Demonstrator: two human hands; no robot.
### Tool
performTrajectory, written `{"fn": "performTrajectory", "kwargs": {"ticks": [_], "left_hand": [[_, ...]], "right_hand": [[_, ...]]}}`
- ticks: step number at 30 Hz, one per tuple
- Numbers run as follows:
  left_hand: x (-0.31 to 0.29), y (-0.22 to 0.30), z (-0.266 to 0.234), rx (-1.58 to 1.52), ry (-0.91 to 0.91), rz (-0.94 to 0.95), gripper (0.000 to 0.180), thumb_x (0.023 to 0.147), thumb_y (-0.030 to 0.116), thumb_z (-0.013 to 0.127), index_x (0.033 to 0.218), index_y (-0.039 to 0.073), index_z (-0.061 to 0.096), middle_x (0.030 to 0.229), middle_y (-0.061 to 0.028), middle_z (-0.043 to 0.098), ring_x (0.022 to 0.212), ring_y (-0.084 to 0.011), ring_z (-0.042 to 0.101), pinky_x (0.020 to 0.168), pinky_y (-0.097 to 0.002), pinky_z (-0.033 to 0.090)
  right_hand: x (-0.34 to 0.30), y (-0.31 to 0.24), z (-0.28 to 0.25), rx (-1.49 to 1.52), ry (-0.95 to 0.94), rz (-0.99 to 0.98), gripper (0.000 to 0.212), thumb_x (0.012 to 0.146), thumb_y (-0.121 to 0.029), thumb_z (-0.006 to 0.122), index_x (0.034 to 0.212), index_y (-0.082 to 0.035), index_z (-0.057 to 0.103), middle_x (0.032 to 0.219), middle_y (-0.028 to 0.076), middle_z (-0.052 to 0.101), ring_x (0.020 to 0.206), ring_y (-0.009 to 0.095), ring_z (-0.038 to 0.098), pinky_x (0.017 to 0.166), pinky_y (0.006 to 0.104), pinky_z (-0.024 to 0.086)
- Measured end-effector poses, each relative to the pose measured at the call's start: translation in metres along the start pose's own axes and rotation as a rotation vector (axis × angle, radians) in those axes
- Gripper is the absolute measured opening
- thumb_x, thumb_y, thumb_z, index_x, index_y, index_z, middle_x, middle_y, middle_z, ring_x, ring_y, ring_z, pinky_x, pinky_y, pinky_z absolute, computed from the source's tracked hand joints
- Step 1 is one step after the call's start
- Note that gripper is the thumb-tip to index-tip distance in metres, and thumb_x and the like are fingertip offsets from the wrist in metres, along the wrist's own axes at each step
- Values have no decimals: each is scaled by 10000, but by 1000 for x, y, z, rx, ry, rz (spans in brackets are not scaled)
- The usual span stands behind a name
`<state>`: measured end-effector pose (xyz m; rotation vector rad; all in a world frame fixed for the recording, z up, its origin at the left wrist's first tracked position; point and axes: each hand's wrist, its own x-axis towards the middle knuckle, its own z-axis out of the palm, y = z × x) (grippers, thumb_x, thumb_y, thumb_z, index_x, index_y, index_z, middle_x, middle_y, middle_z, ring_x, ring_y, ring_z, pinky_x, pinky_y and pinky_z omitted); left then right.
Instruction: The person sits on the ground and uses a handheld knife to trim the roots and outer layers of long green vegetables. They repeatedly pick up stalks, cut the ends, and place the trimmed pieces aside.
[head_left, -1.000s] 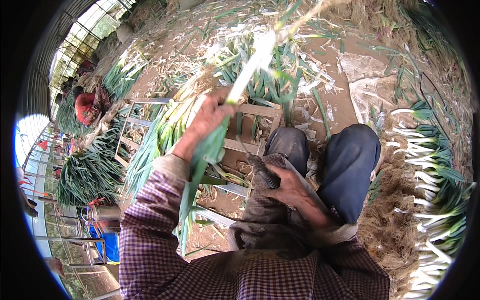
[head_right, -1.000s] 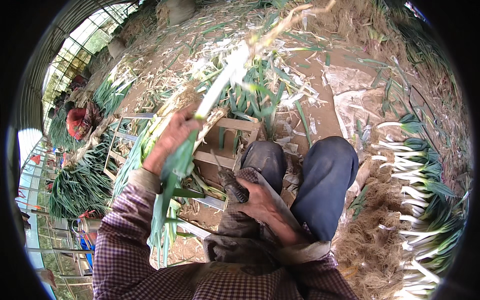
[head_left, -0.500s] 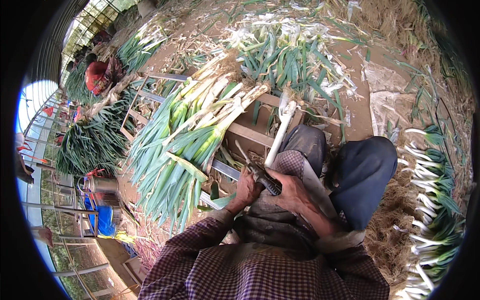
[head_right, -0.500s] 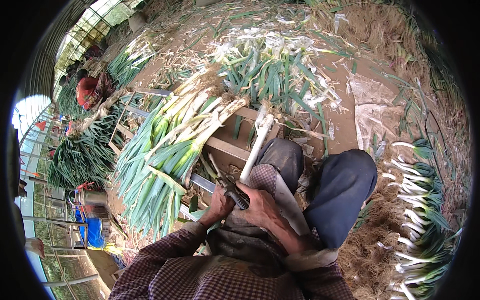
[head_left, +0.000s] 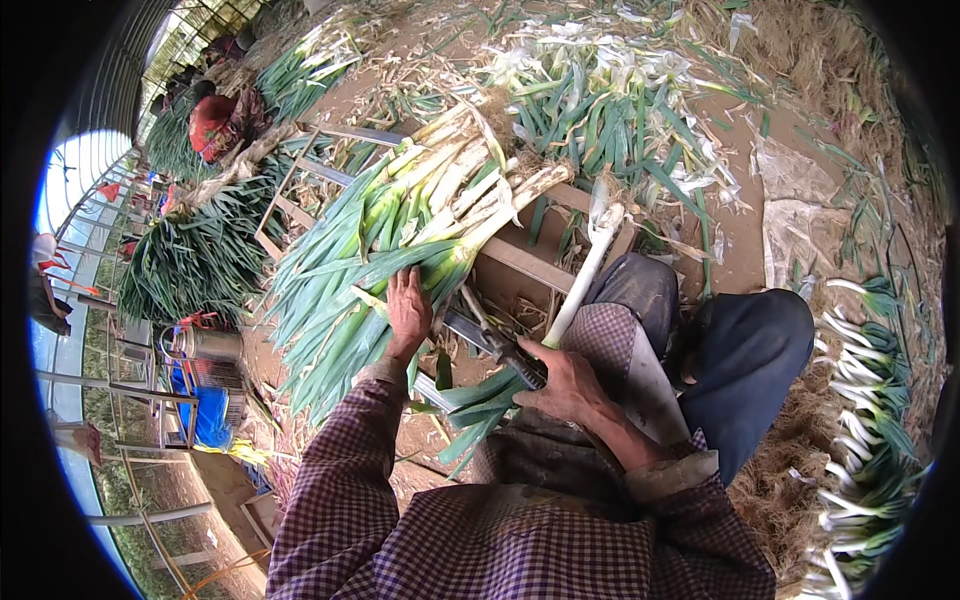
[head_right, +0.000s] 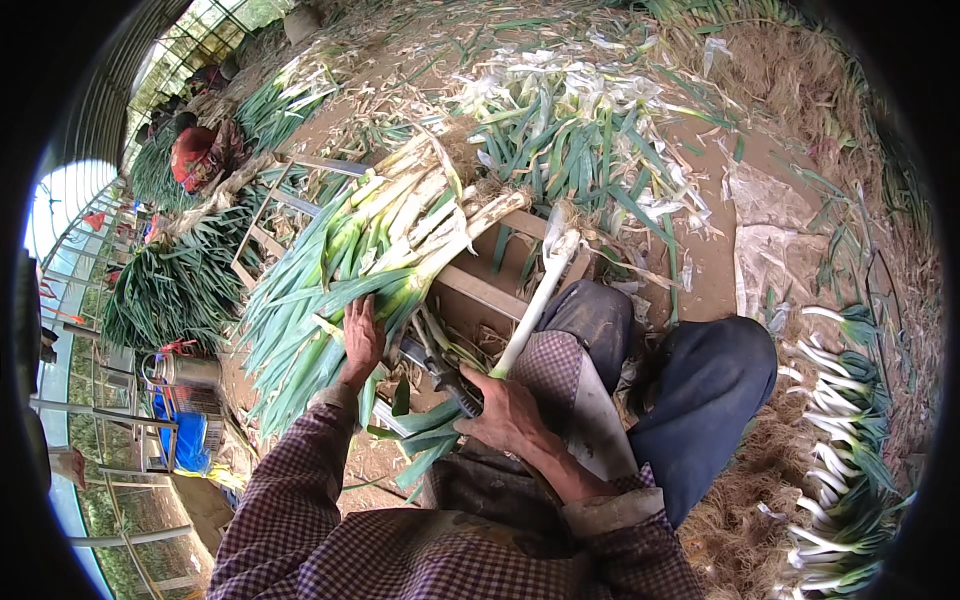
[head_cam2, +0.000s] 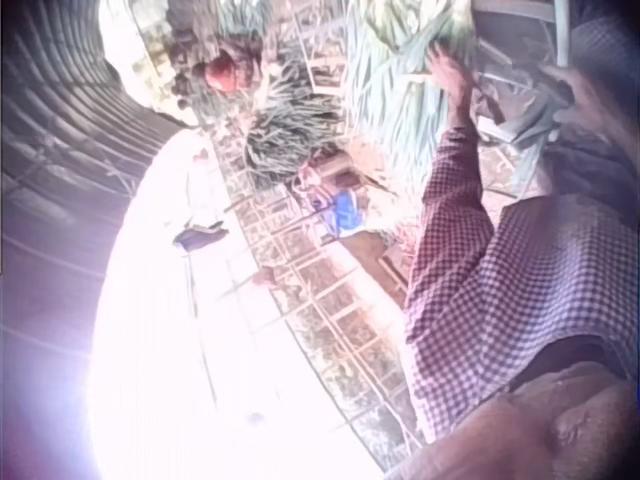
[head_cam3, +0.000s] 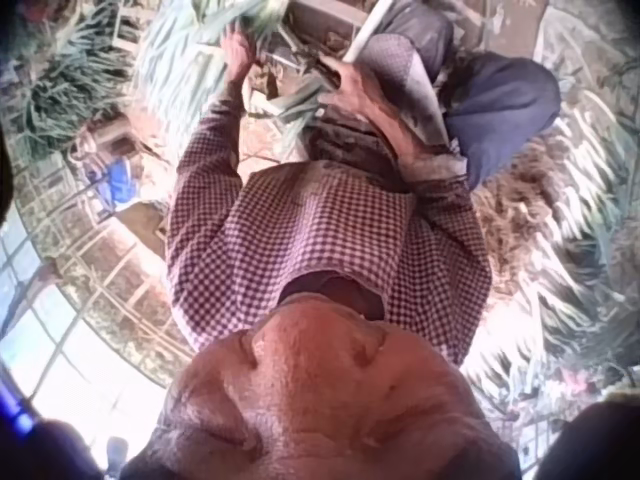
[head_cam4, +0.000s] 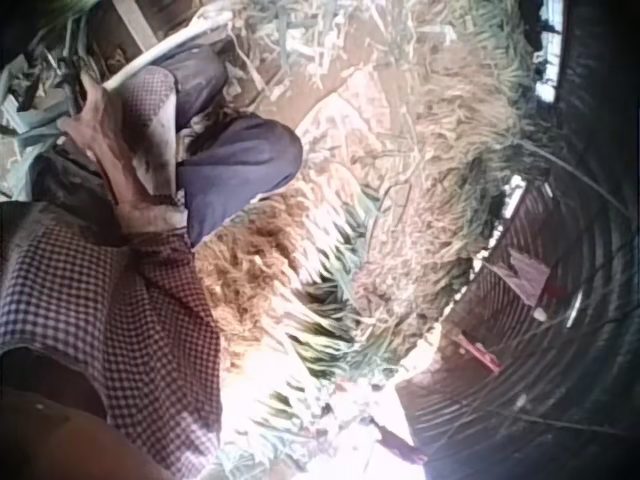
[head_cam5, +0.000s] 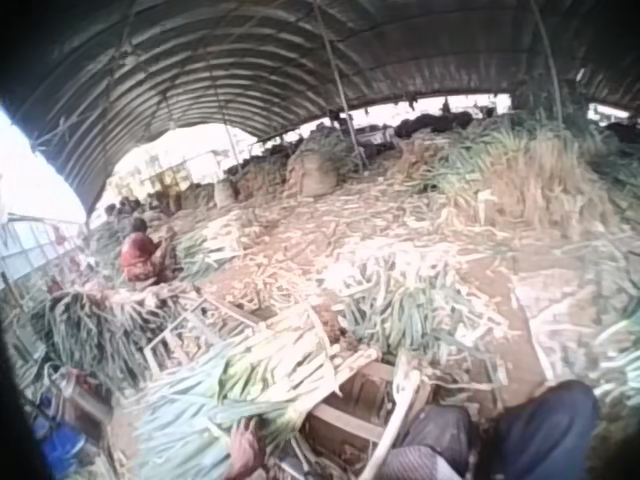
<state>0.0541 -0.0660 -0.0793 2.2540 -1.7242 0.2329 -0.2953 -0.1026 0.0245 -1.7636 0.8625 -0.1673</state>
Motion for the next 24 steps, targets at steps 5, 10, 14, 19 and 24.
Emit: {"fn": "performTrajectory", "kwargs": {"ticks": [5,10,14,19,24], "left_hand": [[6,17,6,24,-165,-89,565,761,123,716,1297,33,563,1228,-193,548,1191,-403,492,988,-492,409],[-5,16,24,-176,-278,-215,570,758,243,773,1244,62,537,1086,-203,568,1030,-424,575,859,-517,478],[-5,38,8,-289,-405,-350,643,710,233,809,1253,29,531,1131,-245,650,1040,-440,624,870,-497,510],[-15,37,1,-176,-351,-58,692,719,192,798,1330,40,512,1182,-253,637,1073,-448,614,888,-500,512],[-12,63,-23,-56,-430,32,673,734,147,772,1332,-3,500,1123,-271,642,1014,-453,623,845,-515,516]], "right_hand": [[-3,-5,1,-70,-28,31,859,668,-257,868,1428,-62,520,1202,266,663,1096,411,653,974,436,516],[-5,25,18,-26,166,-196,816,685,-273,844,1408,-62,529,922,250,702,902,437,684,818,488,541],[-9,16,11,-67,163,-41,822,676,-266,835,1413,-76,524,911,259,701,884,441,684,810,498,543],[-15,17,13,-85,154,-67,789,683,-271,824,1391,-79,535,929,263,699,900,441,681,816,503,539],[-18,20,10,-77,189,-53,773,677,-269,822,1371,-69,547,949,257,703,914,437,681,827,500,537]]}}
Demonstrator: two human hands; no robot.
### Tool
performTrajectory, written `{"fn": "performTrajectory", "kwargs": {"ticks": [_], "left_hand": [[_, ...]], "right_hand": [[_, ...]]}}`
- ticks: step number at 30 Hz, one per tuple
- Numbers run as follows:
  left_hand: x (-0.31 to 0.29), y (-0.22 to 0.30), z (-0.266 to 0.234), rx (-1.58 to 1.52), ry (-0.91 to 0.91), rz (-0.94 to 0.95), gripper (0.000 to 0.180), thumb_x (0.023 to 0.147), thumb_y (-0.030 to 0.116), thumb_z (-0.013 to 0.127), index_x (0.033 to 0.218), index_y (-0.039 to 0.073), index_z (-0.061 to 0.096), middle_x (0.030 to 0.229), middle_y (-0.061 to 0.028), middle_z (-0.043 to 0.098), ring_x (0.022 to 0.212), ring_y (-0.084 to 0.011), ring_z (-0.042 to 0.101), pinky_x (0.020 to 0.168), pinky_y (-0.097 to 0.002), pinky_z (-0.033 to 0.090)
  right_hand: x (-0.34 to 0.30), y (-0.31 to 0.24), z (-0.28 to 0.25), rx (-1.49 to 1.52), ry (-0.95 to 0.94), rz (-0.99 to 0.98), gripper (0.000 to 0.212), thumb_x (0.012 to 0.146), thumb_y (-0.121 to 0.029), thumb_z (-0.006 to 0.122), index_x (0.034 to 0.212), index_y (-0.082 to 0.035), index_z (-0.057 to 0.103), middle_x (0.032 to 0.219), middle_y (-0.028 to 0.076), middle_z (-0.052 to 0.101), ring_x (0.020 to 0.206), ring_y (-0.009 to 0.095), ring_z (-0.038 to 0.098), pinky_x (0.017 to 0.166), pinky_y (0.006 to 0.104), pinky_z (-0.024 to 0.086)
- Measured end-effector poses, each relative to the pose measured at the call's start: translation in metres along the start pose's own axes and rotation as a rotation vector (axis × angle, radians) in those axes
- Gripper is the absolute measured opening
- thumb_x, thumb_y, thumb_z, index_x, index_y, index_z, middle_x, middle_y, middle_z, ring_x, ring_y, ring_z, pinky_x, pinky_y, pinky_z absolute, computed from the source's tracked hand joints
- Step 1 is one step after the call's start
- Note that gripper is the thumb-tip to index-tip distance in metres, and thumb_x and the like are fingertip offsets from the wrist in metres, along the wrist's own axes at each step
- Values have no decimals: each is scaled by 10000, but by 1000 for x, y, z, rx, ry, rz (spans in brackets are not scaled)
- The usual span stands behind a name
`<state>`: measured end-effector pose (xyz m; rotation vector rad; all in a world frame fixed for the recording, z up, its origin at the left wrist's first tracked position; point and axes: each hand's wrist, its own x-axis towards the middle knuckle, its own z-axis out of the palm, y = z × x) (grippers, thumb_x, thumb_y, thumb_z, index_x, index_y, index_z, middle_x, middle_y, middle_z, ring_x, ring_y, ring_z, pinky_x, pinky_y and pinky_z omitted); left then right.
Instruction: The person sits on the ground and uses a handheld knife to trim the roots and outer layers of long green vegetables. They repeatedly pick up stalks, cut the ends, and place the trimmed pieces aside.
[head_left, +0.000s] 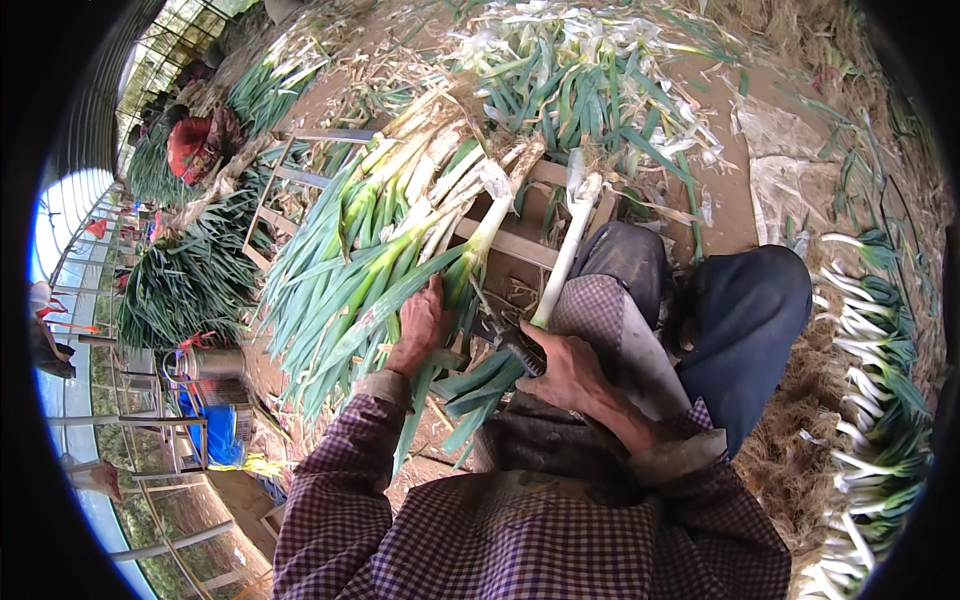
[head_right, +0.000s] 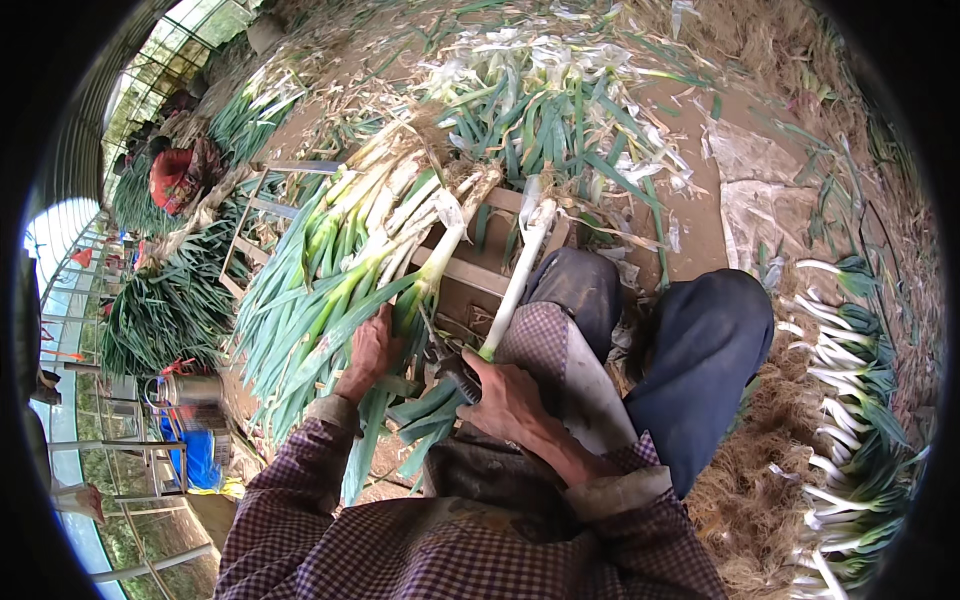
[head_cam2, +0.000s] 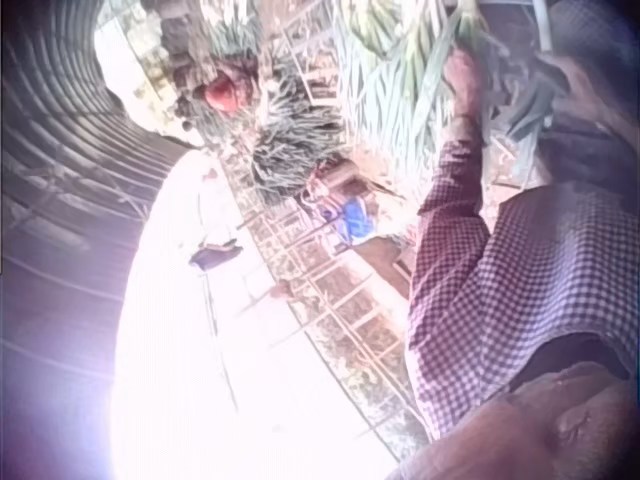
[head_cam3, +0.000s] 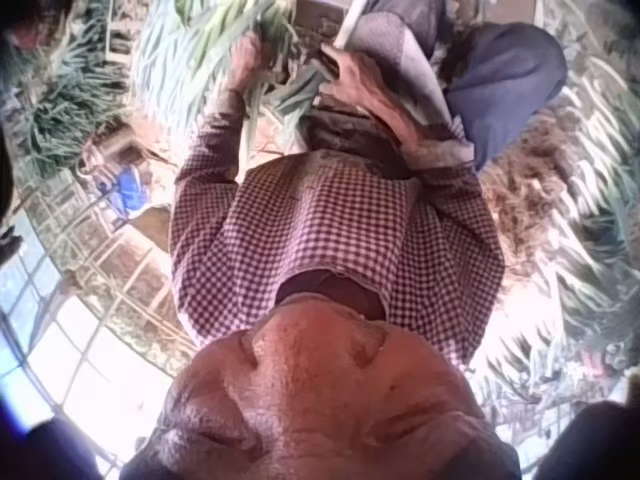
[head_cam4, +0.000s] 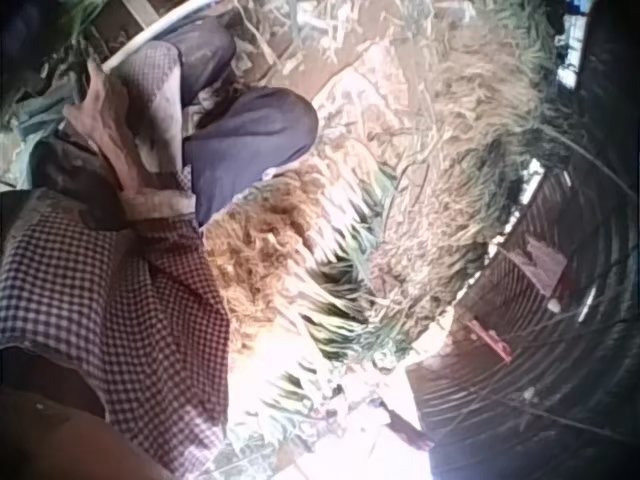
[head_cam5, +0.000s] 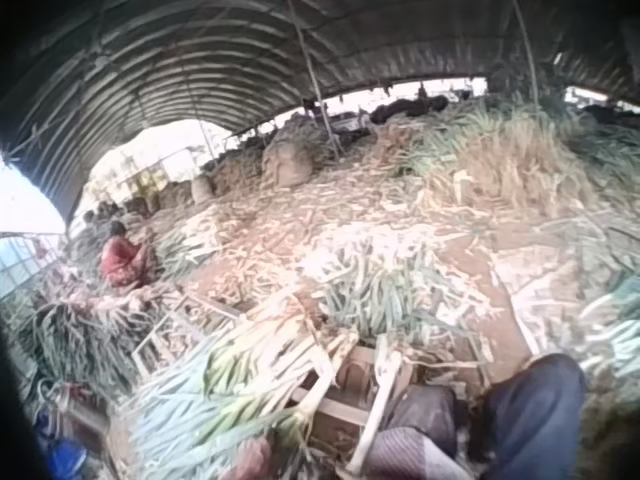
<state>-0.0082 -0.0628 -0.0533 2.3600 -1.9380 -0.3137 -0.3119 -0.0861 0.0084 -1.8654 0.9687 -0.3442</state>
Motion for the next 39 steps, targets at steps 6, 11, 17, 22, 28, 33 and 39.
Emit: {"fn": "performTrajectory", "kwargs": {"ticks": [6,11,17,22,28,33,39], "left_hand": [[7,7,-6,60,-9,106,700,706,170,772,1296,-52,469,934,-268,659,848,-457,643,718,-528,520],[8,3,-17,-3,15,141,653,701,175,759,1248,-47,480,903,-263,658,813,-463,638,699,-539,511],[12,11,-29,-91,-10,134,564,687,183,782,1140,-29,523,841,-262,653,824,-464,647,690,-525,503],[14,15,-32,-148,-75,90,592,672,228,826,1129,-2,530,858,-265,659,827,-463,654,696,-510,512],[9,24,-32,-148,-69,107,641,698,202,777,1225,-50,512,856,-267,657,811,-478,637,701,-528,518],[3,26,-23,-83,3,159,586,736,204,750,1217,-31,513,870,-281,659,843,-470,654,707,-514,522],[-11,52,-33,46,-88,217,566,823,100,602,1316,-119,433,1019,-324,628,798,-458,650,669,-525,522]], "right_hand": [[18,9,-5,11,107,29,754,670,-257,824,1346,-56,559,971,228,715,928,416,689,834,484,540],[41,9,-18,50,108,68,745,665,-254,816,1337,-45,571,978,219,718,936,403,694,844,467,544],[63,14,-33,55,175,154,625,660,-261,772,1226,-47,616,943,232,711,907,405,694,827,472,549],[85,24,-43,46,235,160,609,657,-273,764,1204,-45,622,976,241,708,942,420,686,844,484,547],[104,30,-51,14,264,205,604,663,-281,766,1195,-36,617,1056,242,701,989,432,672,875,486,544],[107,31,-54,5,273,170,620,661,-275,769,1220,-59,611,1028,238,706,979,431,675,873,486,546],[100,25,-59,-21,173,239,640,650,-275,796,1236,-88,616,990,226,715,974,410,689,867,474,552]]}}
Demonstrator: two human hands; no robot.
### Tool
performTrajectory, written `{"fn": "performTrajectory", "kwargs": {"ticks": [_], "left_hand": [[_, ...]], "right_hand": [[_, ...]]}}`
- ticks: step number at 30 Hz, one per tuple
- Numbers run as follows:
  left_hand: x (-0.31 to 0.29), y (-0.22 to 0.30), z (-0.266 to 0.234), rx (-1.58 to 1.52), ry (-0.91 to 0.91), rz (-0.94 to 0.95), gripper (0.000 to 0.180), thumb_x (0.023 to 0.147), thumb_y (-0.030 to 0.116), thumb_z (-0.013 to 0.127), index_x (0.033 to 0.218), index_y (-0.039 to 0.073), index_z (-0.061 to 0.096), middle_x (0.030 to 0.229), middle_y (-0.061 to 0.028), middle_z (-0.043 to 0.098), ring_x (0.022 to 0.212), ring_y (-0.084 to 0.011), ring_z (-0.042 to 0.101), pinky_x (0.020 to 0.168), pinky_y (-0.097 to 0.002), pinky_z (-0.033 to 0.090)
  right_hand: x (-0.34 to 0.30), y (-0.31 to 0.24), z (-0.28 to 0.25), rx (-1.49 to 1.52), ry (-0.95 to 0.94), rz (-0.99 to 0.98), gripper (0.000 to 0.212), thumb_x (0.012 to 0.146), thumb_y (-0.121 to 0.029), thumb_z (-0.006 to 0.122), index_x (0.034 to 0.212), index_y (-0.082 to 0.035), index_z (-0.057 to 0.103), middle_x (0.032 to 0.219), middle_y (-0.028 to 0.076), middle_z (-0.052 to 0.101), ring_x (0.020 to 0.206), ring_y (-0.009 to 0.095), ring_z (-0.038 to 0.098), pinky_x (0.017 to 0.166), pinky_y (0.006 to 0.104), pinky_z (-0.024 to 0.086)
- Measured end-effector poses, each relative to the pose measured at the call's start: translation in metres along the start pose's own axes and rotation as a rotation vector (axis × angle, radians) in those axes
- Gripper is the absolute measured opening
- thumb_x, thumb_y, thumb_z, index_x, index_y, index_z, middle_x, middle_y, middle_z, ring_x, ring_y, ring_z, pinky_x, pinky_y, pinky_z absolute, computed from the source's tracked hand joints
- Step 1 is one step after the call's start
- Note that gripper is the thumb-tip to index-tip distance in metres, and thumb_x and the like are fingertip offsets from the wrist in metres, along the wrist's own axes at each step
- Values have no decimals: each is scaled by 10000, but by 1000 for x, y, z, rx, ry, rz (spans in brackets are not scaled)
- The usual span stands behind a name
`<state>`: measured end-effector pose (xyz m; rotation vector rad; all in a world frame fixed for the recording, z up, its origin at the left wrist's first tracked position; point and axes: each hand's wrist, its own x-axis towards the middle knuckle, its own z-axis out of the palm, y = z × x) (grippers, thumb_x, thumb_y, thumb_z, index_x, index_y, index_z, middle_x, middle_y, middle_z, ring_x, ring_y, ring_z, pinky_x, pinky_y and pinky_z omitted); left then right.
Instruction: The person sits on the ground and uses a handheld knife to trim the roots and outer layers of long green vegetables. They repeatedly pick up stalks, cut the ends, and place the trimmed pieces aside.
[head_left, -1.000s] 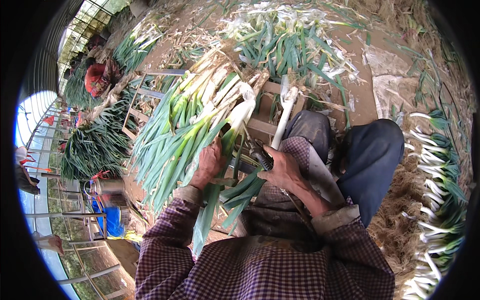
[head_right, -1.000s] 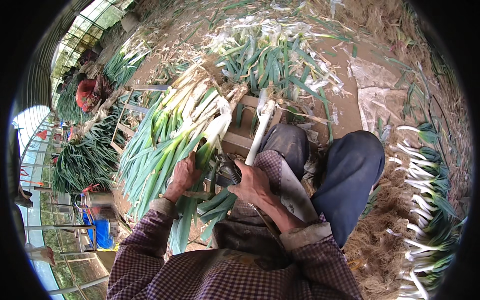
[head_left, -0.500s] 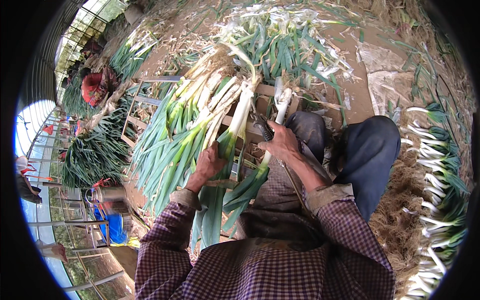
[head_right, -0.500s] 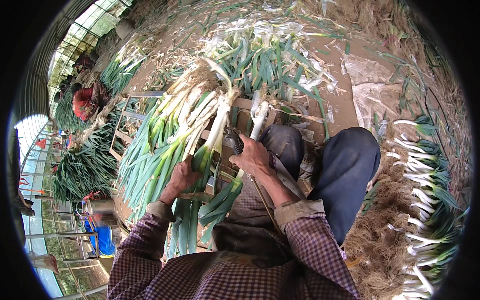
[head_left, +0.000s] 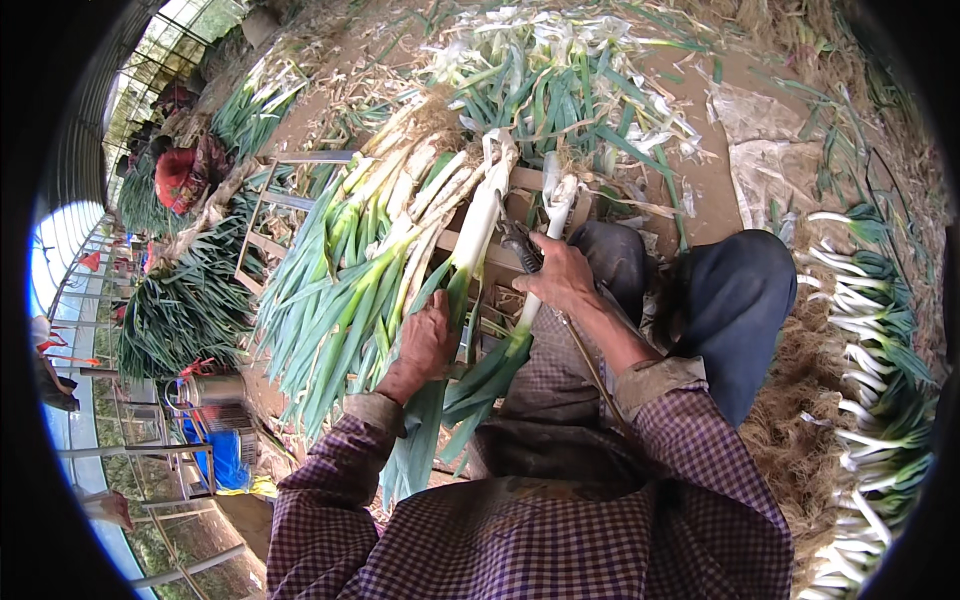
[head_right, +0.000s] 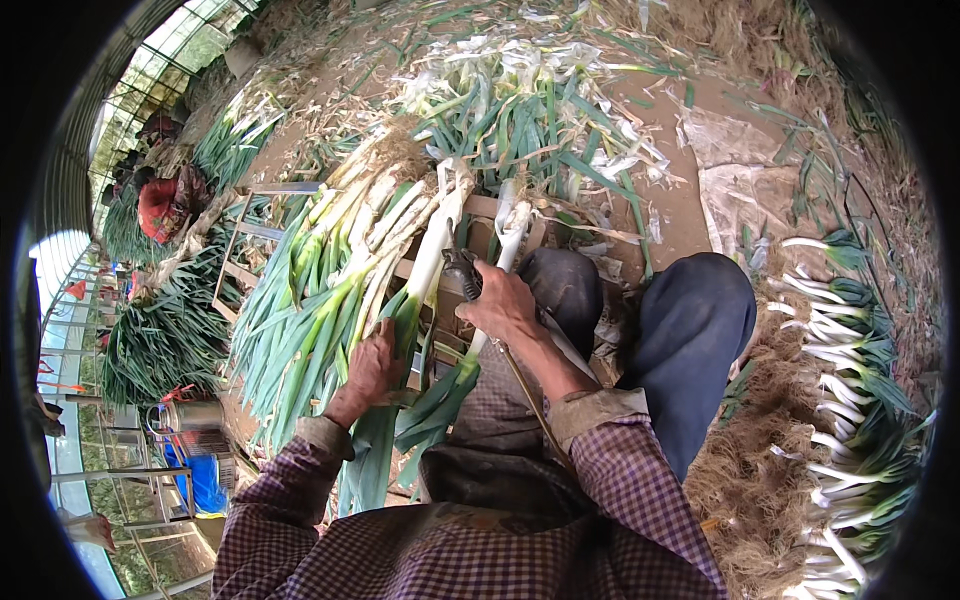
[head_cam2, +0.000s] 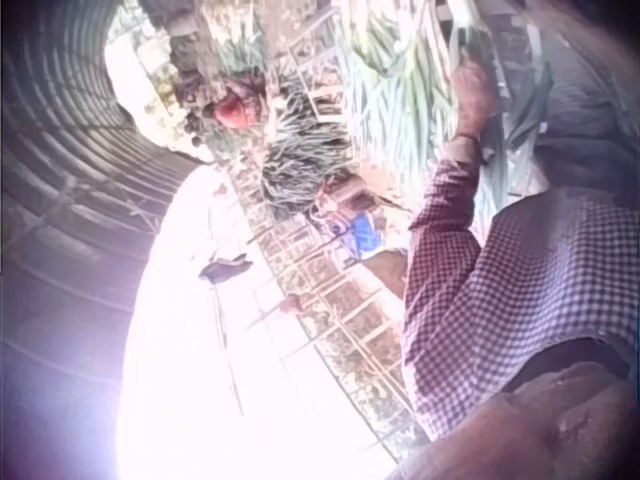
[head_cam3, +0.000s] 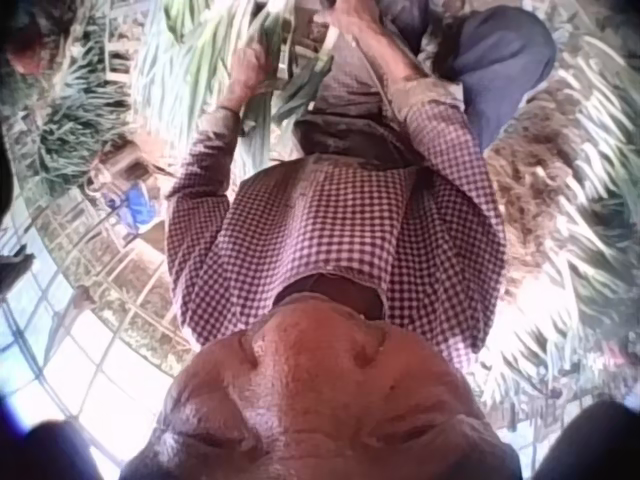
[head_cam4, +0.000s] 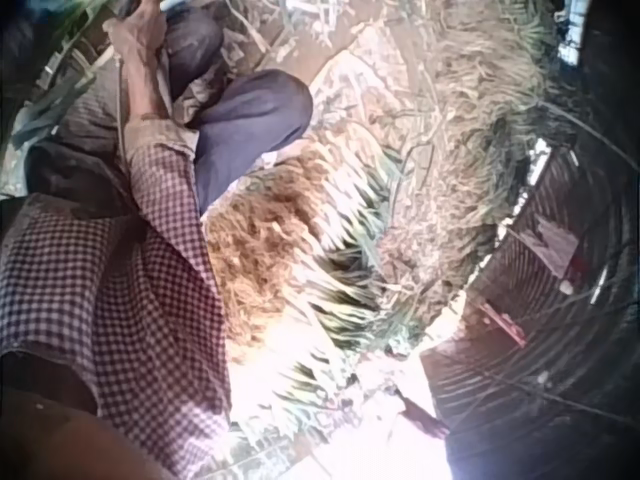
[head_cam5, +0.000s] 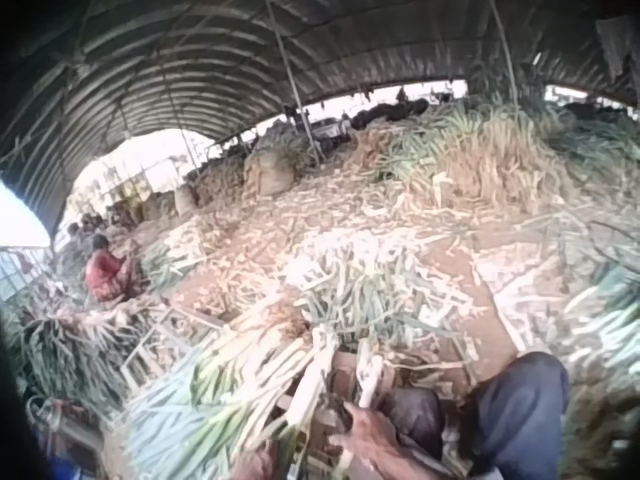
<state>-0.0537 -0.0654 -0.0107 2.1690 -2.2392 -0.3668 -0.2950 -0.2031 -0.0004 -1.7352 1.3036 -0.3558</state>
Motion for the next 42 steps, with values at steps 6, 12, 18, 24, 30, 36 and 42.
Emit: {"fn": "performTrajectory", "kwargs": {"ticks": [6,12,18,24,30,36,42], "left_hand": [[-7,21,15,66,-8,-20,781,774,148,679,1429,-98,332,1310,-383,476,874,-468,653,706,-518,553],[-10,41,19,-44,-60,-91,927,730,139,751,1506,-14,268,1383,-332,420,988,-493,613,804,-536,540],[-13,37,1,-131,20,-45,863,731,103,731,1485,-9,326,1299,-287,472,1057,-494,583,842,-523,534],[3,15,-33,-333,47,-43,850,654,63,801,1417,-48,444,1244,-257,527,1114,-420,580,974,-435,494],[11,-11,-63,-907,-123,-137,765,691,-86,776,1404,-20,508,1192,-75,679,1093,-156,609,975,-295,486],[9,7,-93,-967,-190,-225,734,696,-52,807,1375,-28,530,1111,-84,710,1012,-178,648,938,-303,506],[-13,0,-46,-782,-20,-149,806,668,-44,792,1413,-25,488,1240,-128,646,1104,-215,616,994,-327,475]], "right_hand": [[27,5,-5,-44,52,-4,522,652,-280,776,1111,-77,635,1037,214,709,992,406,686,854,484,550],[47,9,-10,-48,32,61,708,653,-302,845,1284,-68,625,1118,205,709,1066,385,670,928,456,519],[38,9,-13,-69,-20,62,735,646,-308,856,1293,-46,623,1194,226,679,1121,381,649,954,445,513],[14,10,-14,-41,-73,-56,524,626,-286,817,1067,-44,669,1001,206,713,998,390,679,867,476,536],[-10,0,-27,-56,-202,-27,827,650,-284,862,1363,16,571,1232,257,662,1166,383,633,1014,422,490],[-14,8,-26,-67,-70,-1,741,653,-272,828,1314,-21,605,1110,233,705,1063,392,672,935,451,528],[-10,2,-33,-96,18,-1,703,673,-230,782,1318,-19,598,1093,239,707,1045,401,680,922,457,545]]}}
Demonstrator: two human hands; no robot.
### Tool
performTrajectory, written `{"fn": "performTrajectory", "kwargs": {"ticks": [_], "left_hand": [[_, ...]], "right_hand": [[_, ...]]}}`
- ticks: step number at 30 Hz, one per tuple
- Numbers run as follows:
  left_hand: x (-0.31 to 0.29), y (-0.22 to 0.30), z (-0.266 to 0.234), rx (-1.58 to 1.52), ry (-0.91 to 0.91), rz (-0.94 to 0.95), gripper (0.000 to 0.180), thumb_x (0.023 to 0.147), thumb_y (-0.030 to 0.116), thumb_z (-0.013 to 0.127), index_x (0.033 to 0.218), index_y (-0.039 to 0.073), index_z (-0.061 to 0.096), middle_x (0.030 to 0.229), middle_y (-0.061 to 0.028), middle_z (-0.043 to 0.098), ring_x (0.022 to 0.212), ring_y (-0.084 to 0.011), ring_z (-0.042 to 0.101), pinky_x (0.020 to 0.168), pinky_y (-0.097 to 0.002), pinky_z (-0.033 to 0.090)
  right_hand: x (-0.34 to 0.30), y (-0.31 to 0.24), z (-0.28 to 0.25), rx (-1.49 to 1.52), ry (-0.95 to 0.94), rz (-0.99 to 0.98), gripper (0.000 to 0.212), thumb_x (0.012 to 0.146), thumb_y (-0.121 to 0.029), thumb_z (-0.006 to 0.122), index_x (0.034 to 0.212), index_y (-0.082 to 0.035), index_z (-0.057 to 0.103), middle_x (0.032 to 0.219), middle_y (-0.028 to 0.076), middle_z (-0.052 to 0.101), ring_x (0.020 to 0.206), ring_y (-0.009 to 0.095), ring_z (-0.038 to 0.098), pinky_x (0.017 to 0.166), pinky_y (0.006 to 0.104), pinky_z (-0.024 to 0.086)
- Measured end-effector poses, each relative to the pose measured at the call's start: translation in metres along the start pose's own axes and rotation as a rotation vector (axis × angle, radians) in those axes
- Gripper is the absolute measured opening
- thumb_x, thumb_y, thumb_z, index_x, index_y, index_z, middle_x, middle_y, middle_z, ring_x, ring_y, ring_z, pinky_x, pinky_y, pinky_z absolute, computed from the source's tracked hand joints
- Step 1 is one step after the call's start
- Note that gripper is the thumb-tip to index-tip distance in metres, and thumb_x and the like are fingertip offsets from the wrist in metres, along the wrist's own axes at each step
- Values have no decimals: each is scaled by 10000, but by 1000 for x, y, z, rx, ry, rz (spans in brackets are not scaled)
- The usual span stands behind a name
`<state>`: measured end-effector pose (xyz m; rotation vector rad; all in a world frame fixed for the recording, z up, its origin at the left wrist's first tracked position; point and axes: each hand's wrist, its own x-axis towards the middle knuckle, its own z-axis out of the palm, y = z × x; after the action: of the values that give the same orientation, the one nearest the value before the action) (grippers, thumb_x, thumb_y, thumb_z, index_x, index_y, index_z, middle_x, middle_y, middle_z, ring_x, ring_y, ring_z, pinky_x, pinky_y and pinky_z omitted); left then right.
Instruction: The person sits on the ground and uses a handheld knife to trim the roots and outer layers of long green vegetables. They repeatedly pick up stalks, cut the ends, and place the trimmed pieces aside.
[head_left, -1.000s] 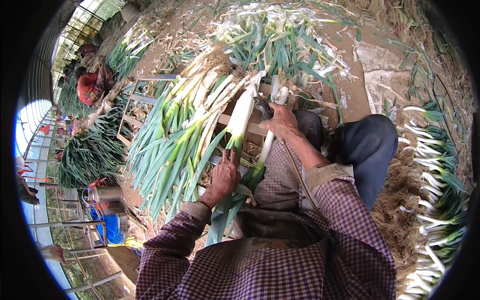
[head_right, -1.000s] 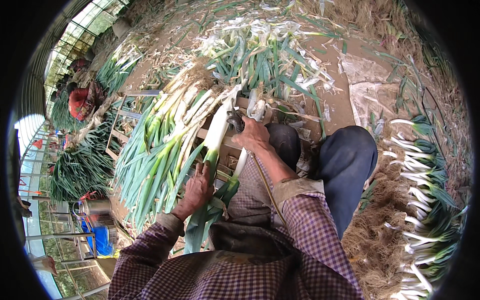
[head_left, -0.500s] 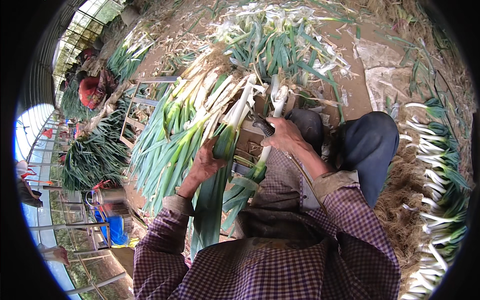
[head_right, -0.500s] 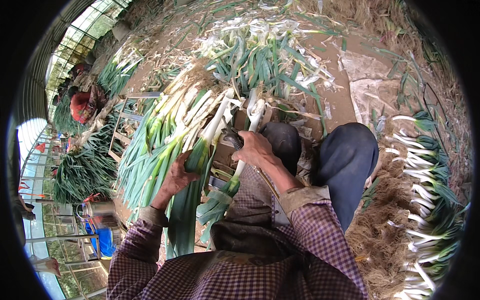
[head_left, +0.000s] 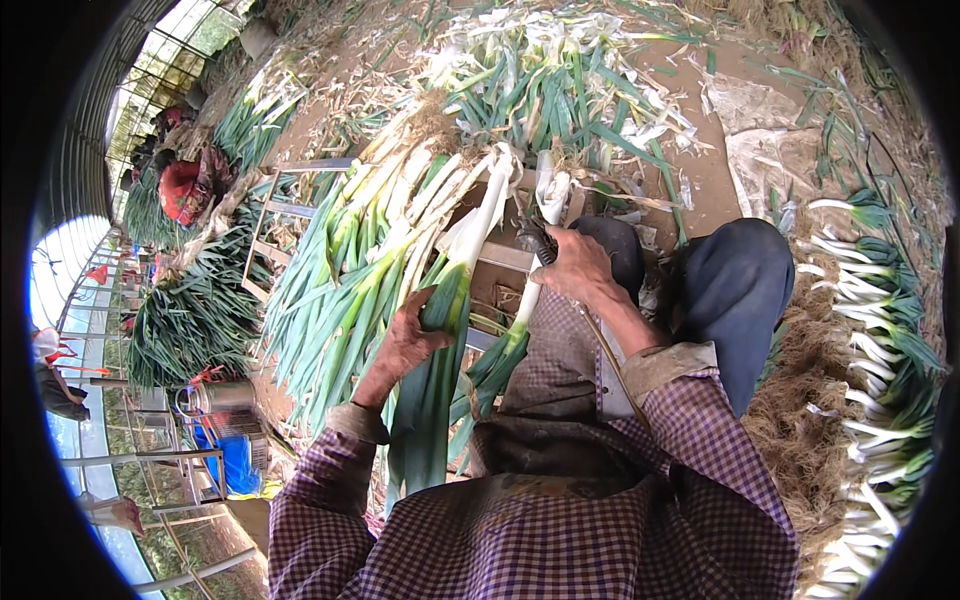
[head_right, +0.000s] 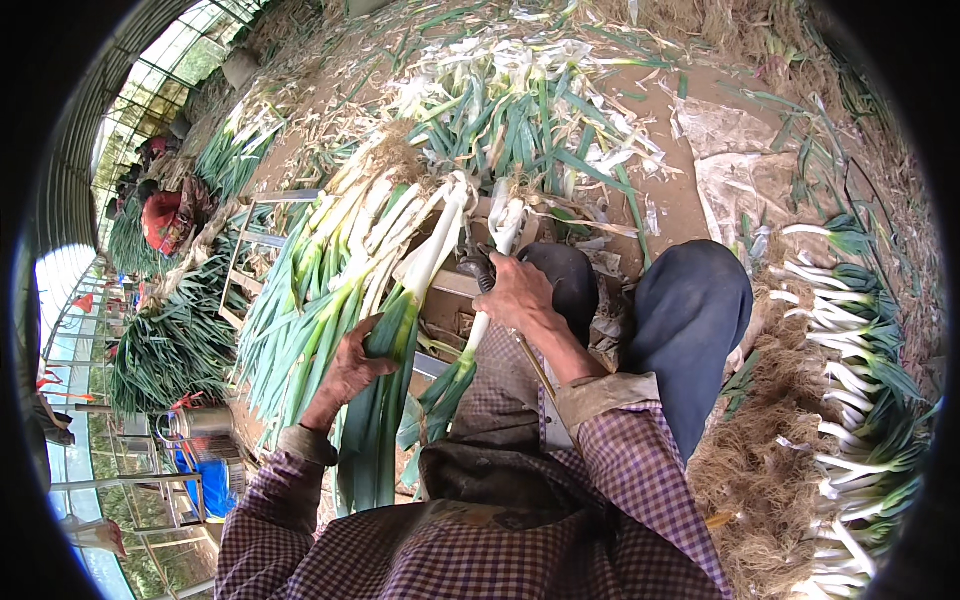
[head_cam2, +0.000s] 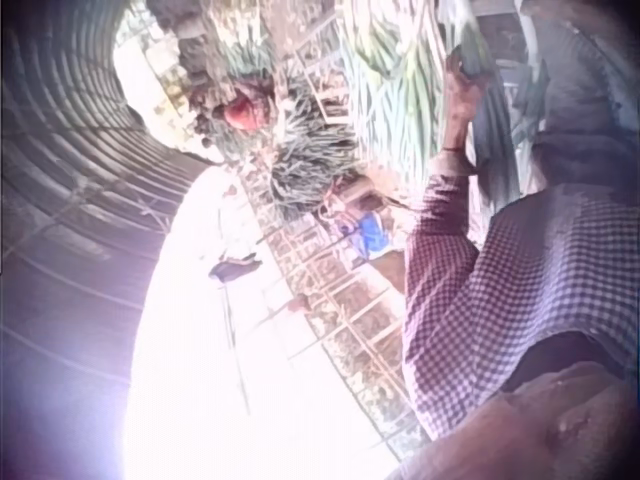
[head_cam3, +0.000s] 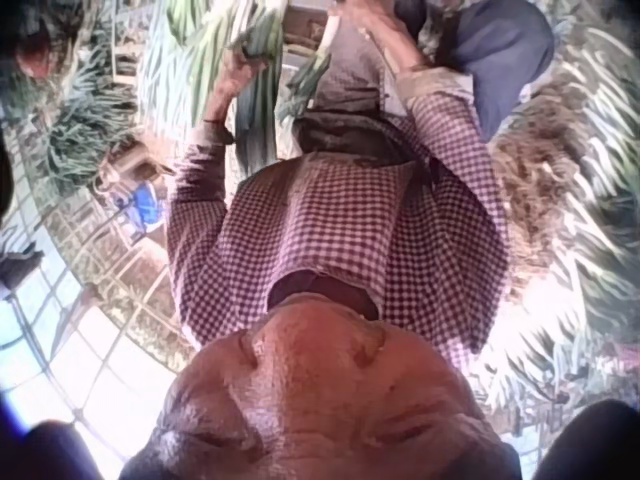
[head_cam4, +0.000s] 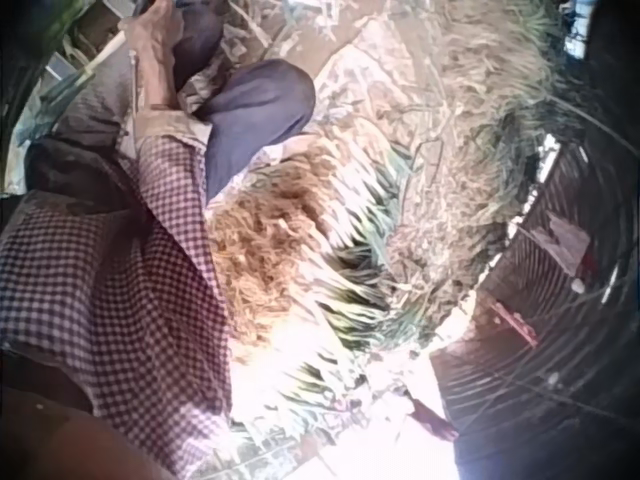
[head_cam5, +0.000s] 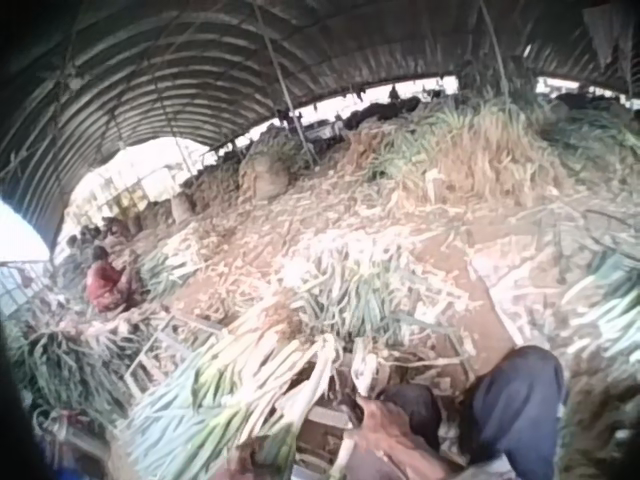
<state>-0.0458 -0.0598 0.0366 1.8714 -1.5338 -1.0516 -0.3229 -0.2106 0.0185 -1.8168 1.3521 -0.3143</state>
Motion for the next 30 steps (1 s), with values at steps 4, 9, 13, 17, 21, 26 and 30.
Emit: {"fn": "performTrajectory", "kwargs": {"ticks": [4,9,13,17,21,26,30], "left_hand": [[-12,-2,29,246,14,118,873,622,64,837,1409,-34,473,1250,-232,564,1171,-378,583,1000,-412,477],[-38,-7,63,330,88,162,819,663,79,771,1406,-40,448,1195,-243,545,1075,-435,575,913,-463,503],[-47,-10,85,372,158,228,807,676,73,750,1412,-45,441,1193,-250,528,1063,-438,573,884,-471,508],[-54,-3,105,351,110,95,798,692,57,717,1436,-1,431,1229,-233,508,1061,-445,562,852,-478,517],[-60,-16,123,415,108,223,909,702,35,684,1526,41,301,1263,-240,463,991,-458,587,744,-491,545],[-61,-1,129,398,-7,174,847,745,84,663,1521,47,327,1199,-223,474,954,-434,599,739,-486,536],[-54,-2,96,204,-117,204,765,774,185,745,1463,54,438,1191,-214,517,996,-419,604,836,-468,518]], "right_hand": [[1,10,-1,26,28,-35,722,661,-207,769,1331,-7,589,1109,247,703,1044,399,682,918,453,550],[1,7,-3,-12,-21,14,691,655,-219,781,1291,-12,606,1111,243,699,1055,405,670,928,461,533],[3,2,-8,-26,-63,66,746,660,-253,814,1339,-39,593,1152,240,689,1099,412,645,966,466,501],[-3,1,-6,-78,-60,23,744,670,-257,812,1346,-43,587,1123,236,698,1078,415,653,943,467,510],[-15,0,-3,-12,-163,-51,569,648,-230,800,1183,-95,661,970,215,714,956,412,679,848,481,537],[-31,7,15,211,-269,-294,701,637,-250,835,1266,-21,628,1061,254,696,1022,422,661,904,452,525],[-35,3,23,1,-219,-297,749,632,-220,827,1324,-46,602,1066,244,697,998,383,680,867,430,530]]}}
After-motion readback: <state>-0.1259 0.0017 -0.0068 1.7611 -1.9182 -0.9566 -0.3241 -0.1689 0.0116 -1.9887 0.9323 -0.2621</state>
